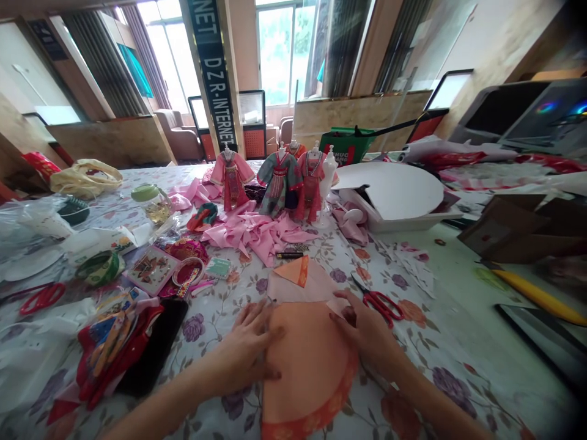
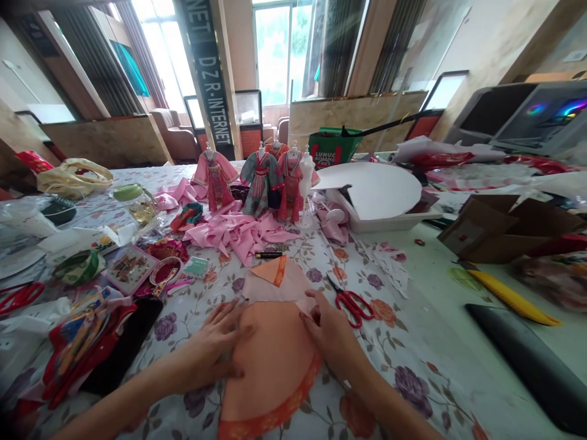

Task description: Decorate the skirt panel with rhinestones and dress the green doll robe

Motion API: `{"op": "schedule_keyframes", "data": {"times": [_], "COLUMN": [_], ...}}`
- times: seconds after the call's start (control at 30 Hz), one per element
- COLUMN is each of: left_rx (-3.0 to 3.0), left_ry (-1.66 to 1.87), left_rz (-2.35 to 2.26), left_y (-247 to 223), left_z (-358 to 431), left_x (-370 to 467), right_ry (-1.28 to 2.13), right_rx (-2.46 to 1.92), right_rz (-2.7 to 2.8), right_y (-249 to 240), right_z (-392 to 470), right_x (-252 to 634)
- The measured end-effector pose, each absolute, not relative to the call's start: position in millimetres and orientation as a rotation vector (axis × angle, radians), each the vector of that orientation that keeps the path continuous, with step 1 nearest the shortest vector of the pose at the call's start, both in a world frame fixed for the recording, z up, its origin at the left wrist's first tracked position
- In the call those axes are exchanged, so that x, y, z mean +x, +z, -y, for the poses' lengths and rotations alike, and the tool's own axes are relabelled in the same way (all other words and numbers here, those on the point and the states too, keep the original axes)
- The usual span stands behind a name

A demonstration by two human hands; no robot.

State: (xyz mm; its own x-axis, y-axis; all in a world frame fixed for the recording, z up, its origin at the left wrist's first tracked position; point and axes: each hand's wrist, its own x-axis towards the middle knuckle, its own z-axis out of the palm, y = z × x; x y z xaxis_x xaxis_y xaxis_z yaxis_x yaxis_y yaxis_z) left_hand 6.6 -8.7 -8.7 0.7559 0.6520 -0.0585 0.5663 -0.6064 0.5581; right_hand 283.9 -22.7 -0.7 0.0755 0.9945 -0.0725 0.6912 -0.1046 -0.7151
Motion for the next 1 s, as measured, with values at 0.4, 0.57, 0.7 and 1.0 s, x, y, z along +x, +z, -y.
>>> {"op": "schedule_keyframes", "data": {"times": [0.4, 0.57, 0.7, 1.0], "left_rx": [1.524, 1.594, 1.594, 1.617], "left_ry": [0.418, 0.492, 0.557, 0.435], "left_rz": [-1.172, -1.222, -1.185, -1.245], "left_y": [-10.9, -18.4, -26.1, -15.1], "left_z": [9.6, 7.0, 8.6, 11.3], "left_x": [31.6, 39.0, 32.3, 0.1], "right_ry": [0.376, 0.455, 0.525, 0.703], "right_rx": [-2.051, -2.019, -1.996, -1.946], "right_rz": [1.884, 1.890, 1.906, 1.984], "right_y": [-4.7, -4.6, -4.1, -2.8], "right_z": [12.5, 14.7, 14.0, 10.6], "right_x": [284.6, 288.9, 289.0, 276.7]}}
